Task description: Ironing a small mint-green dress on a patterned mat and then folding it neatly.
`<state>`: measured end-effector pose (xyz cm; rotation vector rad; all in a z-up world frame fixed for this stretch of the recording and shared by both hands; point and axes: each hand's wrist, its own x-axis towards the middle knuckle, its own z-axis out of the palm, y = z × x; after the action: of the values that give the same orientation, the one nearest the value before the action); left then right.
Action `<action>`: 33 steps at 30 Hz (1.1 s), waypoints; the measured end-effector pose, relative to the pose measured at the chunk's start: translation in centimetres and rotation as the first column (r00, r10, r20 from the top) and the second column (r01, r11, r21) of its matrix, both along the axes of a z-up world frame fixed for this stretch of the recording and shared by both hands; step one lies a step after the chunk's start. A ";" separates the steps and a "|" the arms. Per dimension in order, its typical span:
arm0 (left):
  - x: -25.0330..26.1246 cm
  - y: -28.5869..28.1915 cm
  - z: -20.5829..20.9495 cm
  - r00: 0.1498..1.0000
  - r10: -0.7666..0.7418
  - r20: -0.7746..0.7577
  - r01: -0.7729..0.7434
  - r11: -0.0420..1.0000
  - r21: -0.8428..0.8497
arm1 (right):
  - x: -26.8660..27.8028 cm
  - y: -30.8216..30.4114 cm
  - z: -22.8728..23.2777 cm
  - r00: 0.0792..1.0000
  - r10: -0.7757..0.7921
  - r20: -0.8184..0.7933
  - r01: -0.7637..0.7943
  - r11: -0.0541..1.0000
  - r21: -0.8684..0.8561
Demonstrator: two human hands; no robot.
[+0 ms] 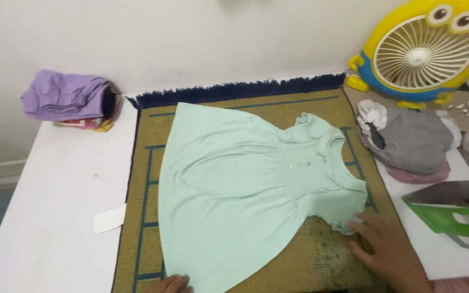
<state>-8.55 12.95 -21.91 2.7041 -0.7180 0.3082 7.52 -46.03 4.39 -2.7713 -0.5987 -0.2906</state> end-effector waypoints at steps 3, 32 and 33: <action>0.0 -1.5 7.5 0.997 0.003 0.075 0.001 0.999 -0.052 | 2.5 0.9 -1.1 0.998 -0.005 -0.060 0.001 0.998 -0.065; 16.4 -10.9 44.2 0.277 0.671 0.687 0.240 0.644 -0.726 | 7.1 8.3 8.2 0.706 -0.397 0.587 -0.164 0.714 0.681; 19.2 -12.1 46.2 0.229 0.678 0.698 0.249 0.652 -0.716 | 7.8 8.3 8.5 0.751 -0.381 0.539 -0.177 0.671 0.720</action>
<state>10.66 0.84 24.29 1.4761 -0.2079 2.0242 15.32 -37.75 12.86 -1.8272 -0.3187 -1.2768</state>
